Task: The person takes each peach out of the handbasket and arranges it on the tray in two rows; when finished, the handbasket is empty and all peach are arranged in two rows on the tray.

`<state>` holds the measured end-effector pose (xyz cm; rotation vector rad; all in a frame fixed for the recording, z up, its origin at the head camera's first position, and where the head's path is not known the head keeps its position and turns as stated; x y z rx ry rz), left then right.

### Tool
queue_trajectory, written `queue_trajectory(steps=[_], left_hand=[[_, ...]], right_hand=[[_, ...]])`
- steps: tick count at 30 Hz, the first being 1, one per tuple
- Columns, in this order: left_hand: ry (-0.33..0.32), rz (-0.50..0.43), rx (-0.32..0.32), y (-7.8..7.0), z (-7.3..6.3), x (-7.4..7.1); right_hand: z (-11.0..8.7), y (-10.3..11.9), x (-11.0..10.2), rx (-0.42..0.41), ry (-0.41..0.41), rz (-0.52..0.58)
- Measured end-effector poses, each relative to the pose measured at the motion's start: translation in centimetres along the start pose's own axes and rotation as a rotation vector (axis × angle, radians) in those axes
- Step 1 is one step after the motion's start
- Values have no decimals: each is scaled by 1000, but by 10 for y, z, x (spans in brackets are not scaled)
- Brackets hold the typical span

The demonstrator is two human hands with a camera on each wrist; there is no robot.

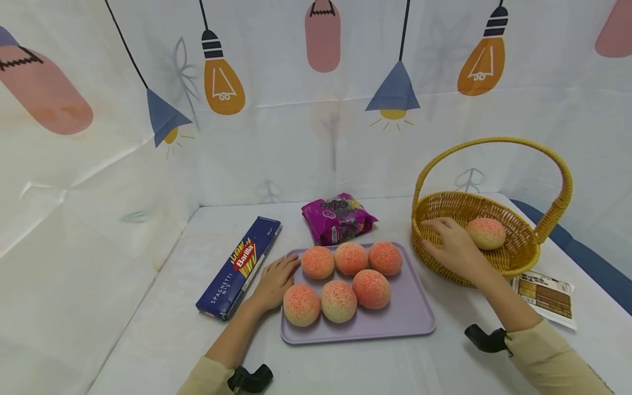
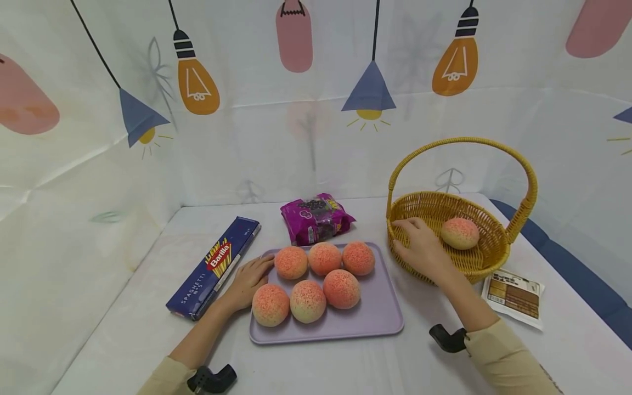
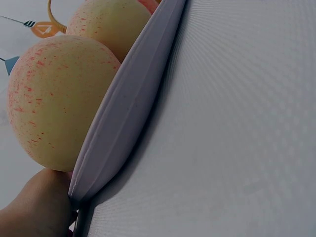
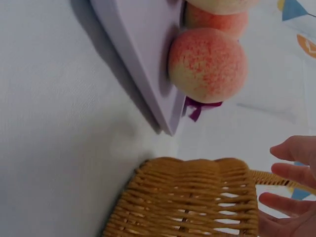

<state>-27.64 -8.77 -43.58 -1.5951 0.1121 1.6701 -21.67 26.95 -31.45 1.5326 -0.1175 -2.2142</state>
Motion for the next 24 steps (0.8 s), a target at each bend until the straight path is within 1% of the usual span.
queue_trajectory(steps=[8,16,19,22,24], left_hand=[[-2,2,-2,0,0,0],[-4,1,0,-1,-1,0],[-7,3,2,-1,-1,0],[-12,5,5,-1,-1,0],[-12,4,5,0,-1,0]], right_hand=[[-1,-23,-2,125,90,-9],[-3,-48,-8,201,67,-74],[-3,-56,-12,232,42,-130],[-2,-64,-15,244,19,-188],[-1,-71,-16,260,14,-208]])
Point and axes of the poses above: each hand's wrist, its own z-axis towards the middle knuckle, its own x-axis out of the palm, y = z × x, the point moved 6 cm from there along z, towards the middle knuckle, and after that the axes turned 3 degrees about y, right-handed, at the moved point
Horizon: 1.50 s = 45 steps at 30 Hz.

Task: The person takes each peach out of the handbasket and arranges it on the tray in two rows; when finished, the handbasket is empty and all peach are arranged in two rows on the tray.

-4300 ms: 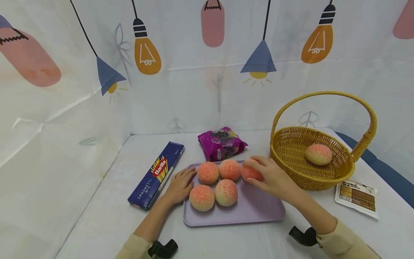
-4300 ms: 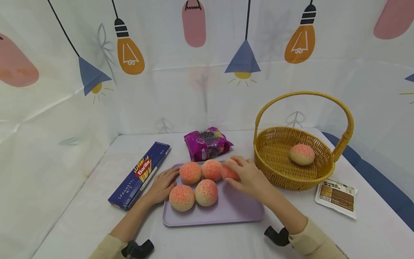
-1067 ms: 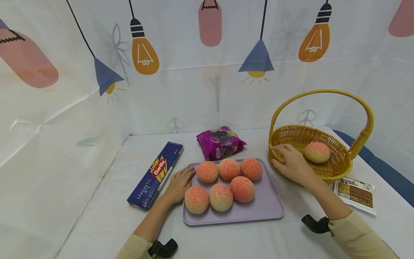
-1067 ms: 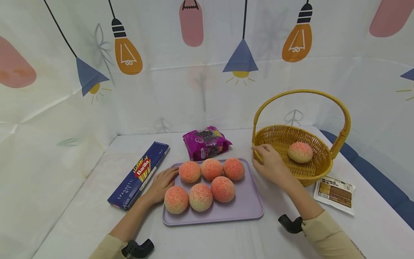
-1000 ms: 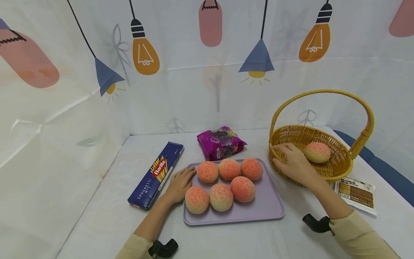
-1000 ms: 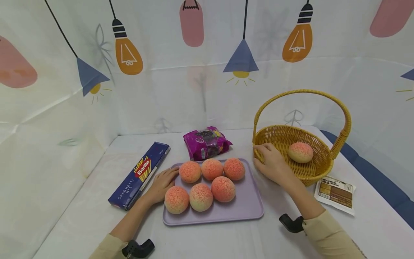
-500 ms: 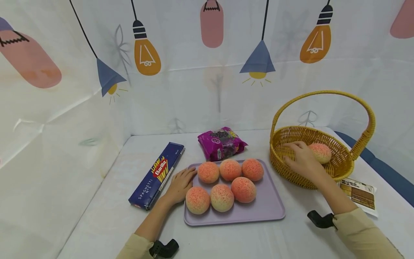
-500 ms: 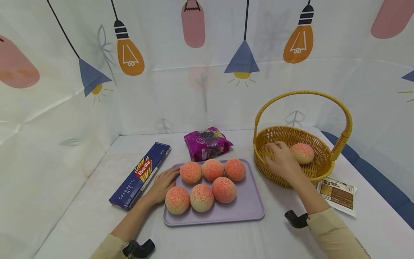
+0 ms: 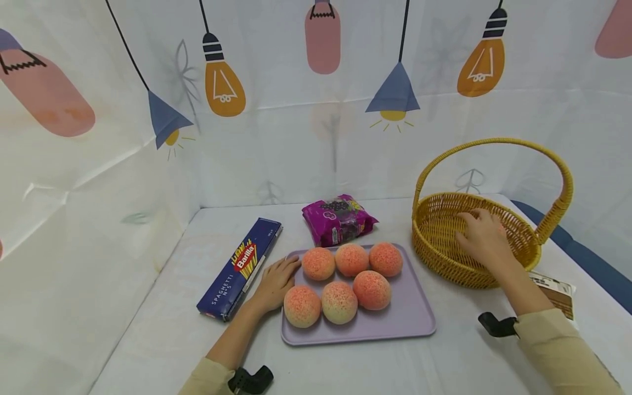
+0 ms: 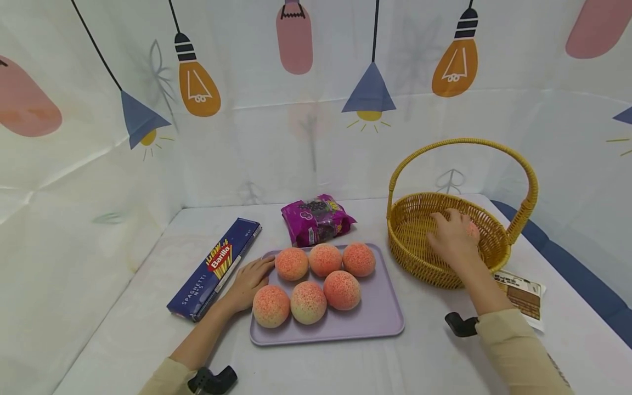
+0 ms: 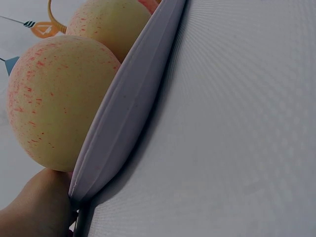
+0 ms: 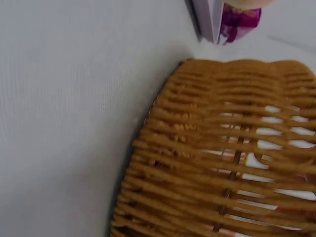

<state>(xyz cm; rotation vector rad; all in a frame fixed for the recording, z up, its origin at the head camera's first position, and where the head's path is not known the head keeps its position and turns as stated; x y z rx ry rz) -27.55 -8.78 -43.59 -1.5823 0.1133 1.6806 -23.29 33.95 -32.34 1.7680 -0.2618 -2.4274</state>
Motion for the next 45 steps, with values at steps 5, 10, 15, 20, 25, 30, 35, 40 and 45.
queue_trajectory(steps=[5,10,15,20,25,30,35,40,45], left_hand=[[3,-6,-5,1,0,0],[-3,-1,-7,1,0,1],[-2,-2,-7,1,0,1],[-2,-5,-2,0,0,1],[-3,-11,2,-1,0,0],[0,-8,-3,0,1,0],[8,3,-8,1,2,0],[6,1,-10,1,2,0],[8,2,-10,2,2,1]], right_hand=[[4,-18,4,41,-19,-15],[7,-34,11,60,-44,-27],[9,-44,15,85,-34,-14],[10,-54,21,135,94,18],[10,-63,29,187,227,62],[12,-65,32,180,225,62],[12,-62,30,152,185,48],[11,-53,21,118,95,38],[7,-48,18,100,56,24]])
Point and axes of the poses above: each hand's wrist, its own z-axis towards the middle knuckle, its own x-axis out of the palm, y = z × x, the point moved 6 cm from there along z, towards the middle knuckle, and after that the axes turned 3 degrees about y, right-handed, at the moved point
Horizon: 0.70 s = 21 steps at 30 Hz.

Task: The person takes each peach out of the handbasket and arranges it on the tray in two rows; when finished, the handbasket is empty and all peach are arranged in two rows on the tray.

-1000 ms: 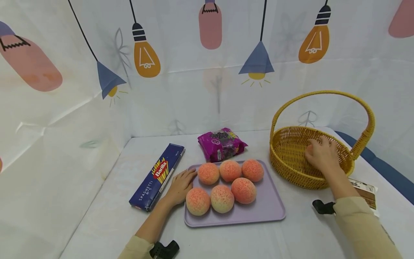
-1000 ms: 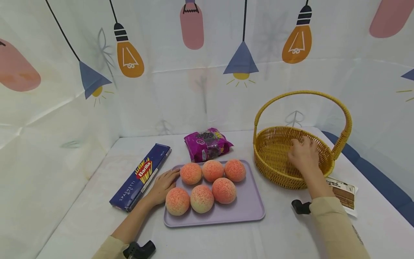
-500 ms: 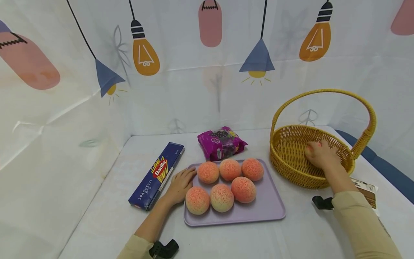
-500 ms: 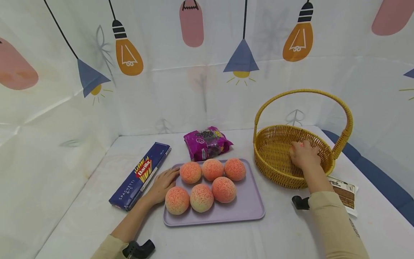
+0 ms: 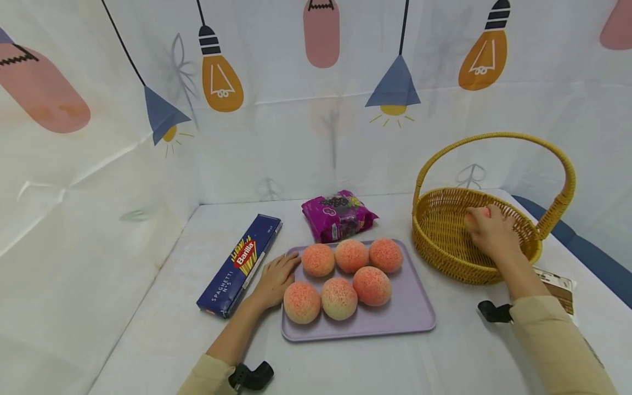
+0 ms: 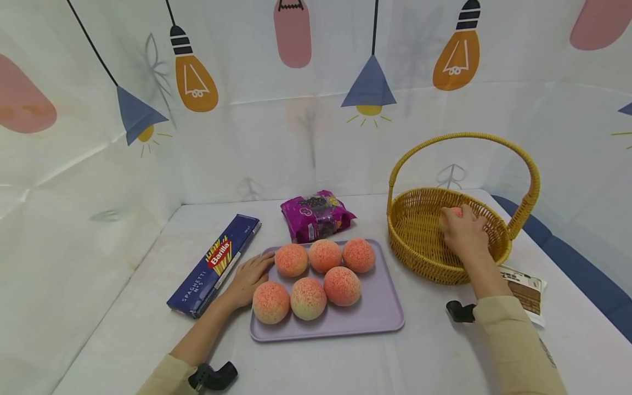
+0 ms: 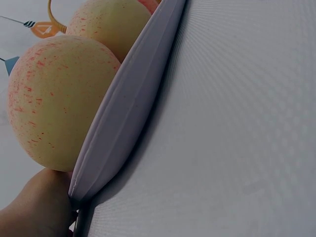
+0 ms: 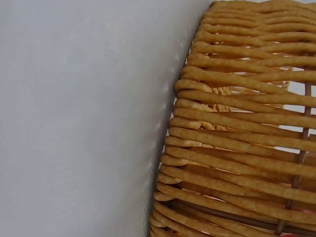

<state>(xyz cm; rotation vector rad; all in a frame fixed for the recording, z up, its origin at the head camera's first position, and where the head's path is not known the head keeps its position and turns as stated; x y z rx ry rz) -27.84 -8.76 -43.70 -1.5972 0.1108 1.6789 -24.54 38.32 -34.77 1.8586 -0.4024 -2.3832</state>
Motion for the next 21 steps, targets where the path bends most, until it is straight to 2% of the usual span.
queue_trajectory(steps=[12,21], left_hand=[[2,-5,6,-1,-1,-1],[-1,-3,1,-1,-1,-1]], right_hand=[[-8,13,-11,-52,-65,37],[-17,43,-23,-178,-161,27]])
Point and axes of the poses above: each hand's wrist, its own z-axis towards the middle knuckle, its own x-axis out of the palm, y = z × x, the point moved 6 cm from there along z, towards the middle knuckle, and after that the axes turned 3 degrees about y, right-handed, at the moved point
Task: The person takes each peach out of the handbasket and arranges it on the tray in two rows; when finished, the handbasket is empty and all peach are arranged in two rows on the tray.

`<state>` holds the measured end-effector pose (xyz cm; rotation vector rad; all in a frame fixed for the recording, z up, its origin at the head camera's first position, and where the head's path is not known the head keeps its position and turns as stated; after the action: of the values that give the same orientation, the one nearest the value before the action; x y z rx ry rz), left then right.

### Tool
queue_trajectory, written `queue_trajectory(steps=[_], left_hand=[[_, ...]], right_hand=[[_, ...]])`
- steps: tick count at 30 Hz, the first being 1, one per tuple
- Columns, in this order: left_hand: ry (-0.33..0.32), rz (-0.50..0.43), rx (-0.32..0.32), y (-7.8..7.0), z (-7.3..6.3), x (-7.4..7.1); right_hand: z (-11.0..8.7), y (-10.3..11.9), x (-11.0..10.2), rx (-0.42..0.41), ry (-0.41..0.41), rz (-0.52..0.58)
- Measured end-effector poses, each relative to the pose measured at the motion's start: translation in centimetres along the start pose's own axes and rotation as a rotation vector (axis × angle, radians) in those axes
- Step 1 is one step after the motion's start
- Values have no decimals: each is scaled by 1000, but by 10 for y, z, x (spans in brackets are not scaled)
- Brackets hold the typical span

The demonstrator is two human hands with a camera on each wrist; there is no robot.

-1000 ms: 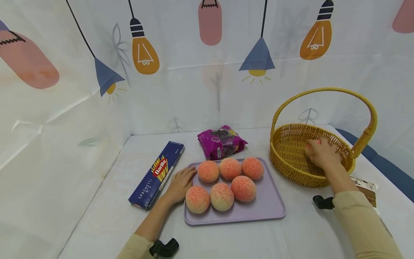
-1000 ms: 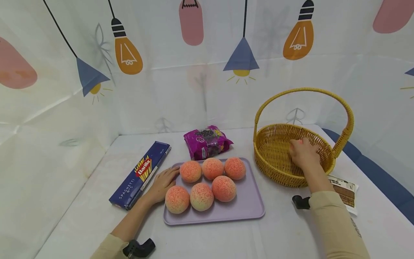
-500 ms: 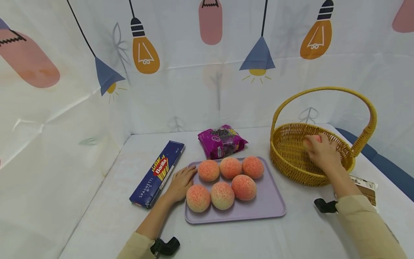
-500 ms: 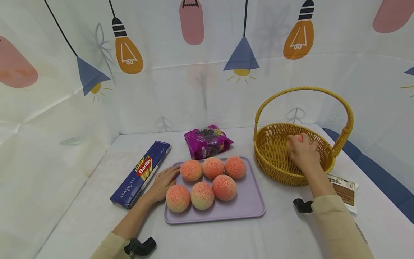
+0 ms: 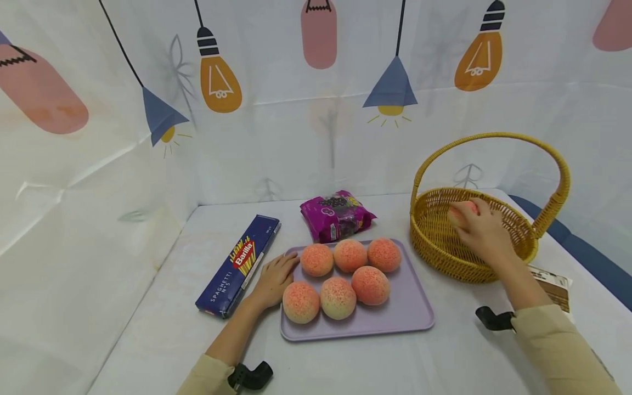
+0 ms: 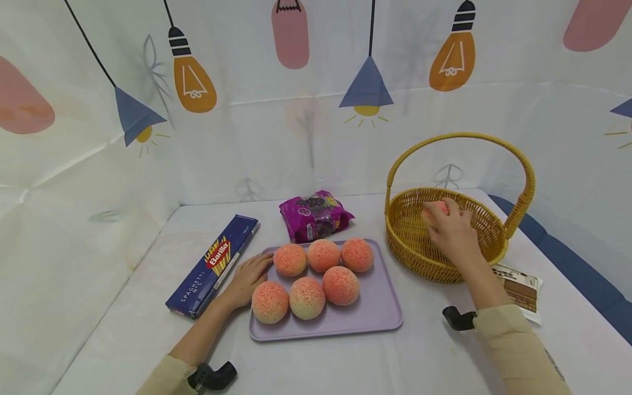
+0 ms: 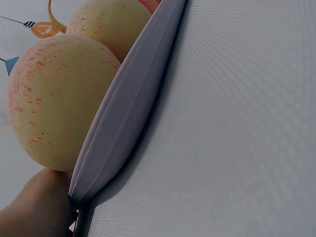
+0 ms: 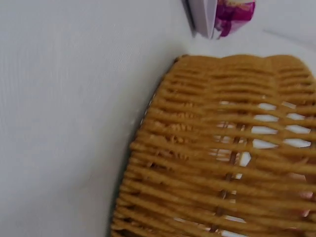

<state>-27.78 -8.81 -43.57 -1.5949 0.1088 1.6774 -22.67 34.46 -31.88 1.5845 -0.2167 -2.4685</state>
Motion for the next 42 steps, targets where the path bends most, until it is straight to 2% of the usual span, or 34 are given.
queue_trajectory(steps=[14,24,29,33,37,42], left_hand=[[-8,-4,4,0,0,0],[-6,-2,10,0,0,1],[-2,-2,12,0,0,0],[-2,0,17,-1,0,0],[-2,3,15,-1,0,0],[0,4,10,0,1,0]], right_hand=[[-6,46,-5,-142,-85,34],[-20,86,-5,-270,-146,73],[-26,98,-4,-323,-175,87],[-32,106,-2,-349,-149,132],[-40,113,4,-358,-66,185],[-50,119,13,-379,-4,181]])
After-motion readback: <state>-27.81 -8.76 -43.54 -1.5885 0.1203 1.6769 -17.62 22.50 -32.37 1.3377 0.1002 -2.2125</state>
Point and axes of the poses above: each hand's wrist, its own z-axis towards the middle knuckle, its own x-axis out of the palm, y = z × x, the point moved 6 cm from there along z, towards the middle knuckle, and after that the axes turned 3 degrees about y, right-handed, at the moved point
